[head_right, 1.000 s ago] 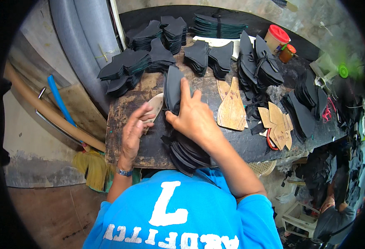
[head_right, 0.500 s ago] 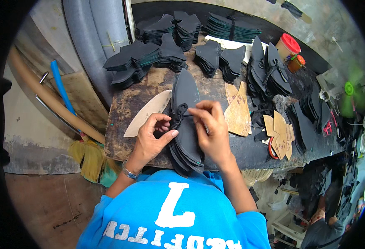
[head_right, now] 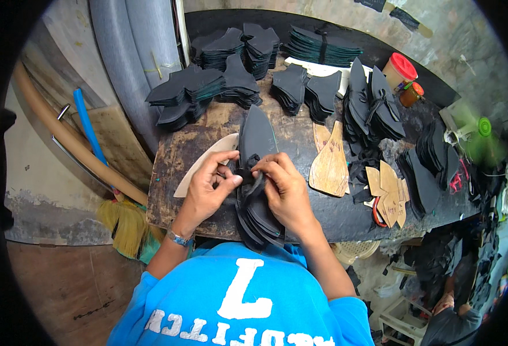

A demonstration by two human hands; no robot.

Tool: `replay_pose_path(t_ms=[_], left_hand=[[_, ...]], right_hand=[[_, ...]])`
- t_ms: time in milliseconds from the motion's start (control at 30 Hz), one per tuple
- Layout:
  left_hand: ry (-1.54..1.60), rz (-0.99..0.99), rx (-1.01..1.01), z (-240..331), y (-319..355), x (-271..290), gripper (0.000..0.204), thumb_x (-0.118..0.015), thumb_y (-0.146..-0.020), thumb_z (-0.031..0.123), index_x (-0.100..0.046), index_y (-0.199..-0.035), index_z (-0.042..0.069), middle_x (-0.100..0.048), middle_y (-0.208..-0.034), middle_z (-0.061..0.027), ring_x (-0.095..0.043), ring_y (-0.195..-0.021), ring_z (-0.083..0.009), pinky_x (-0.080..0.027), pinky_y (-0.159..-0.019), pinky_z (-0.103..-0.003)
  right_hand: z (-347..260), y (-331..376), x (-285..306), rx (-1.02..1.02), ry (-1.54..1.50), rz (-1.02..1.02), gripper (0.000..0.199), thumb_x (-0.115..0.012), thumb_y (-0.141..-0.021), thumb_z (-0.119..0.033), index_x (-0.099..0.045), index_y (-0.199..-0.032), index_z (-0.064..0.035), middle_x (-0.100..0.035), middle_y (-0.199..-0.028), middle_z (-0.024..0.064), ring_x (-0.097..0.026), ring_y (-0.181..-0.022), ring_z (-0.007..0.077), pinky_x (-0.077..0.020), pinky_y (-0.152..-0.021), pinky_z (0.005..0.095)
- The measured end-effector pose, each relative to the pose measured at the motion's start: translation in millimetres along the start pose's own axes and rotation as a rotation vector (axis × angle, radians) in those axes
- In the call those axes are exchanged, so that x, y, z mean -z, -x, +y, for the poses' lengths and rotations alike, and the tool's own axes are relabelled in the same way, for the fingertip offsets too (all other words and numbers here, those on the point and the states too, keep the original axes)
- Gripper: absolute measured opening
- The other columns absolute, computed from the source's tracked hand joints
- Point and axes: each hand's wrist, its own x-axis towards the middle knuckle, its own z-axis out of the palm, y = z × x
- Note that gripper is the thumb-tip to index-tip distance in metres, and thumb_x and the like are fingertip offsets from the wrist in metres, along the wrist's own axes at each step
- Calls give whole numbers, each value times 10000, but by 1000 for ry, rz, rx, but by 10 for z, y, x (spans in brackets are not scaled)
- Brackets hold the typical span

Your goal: The person repeatedly marks the edges of shoe insoles using a small pointed tool. They handle insoles one at a time, align them on the table, and make marks along the perimeter before stacking them.

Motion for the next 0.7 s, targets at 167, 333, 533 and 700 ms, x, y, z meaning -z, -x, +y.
replay_pose_path(t_ms=[167,333,533,700], left_hand=[[-333,-51,-74,-180,5,-76,146,-656,-898,20,-592,-1022,-22,-604,-918,-106,-602,-829,-173,-480,-663,-301],[-166,-233,-15,-175,112,81,144,-656,-885,70,-555,-957,-2,-563,-865,-60,-548,-795,-140,-449,-731,-274],[465,-608,336,-140,234,354,125,-662,-910,121,-576,-933,33,-588,-911,-45,-532,-815,-84,-445,-716,-250],[1078,-801,104,-33,460,435,145,-692,-867,116,-583,-853,22,-627,-832,-99,-583,-728,-176,-474,-666,-323]], right_hand=[[53,-17,44,-18,35,41,182,-537,-870,101,-639,-998,22,-609,-937,123,-626,-841,237,-486,-753,304],[17,-21,10,-25,117,36,75,-576,-909,38,-631,-960,34,-620,-927,126,-616,-834,239,-480,-763,308],[-86,-2,-46,-42,191,13,135,-532,-874,95,-615,-956,27,-596,-892,143,-608,-794,272,-470,-727,310],[-94,-26,-41,-31,200,15,220,-502,-805,140,-601,-961,21,-590,-899,141,-607,-802,289,-469,-724,311]])
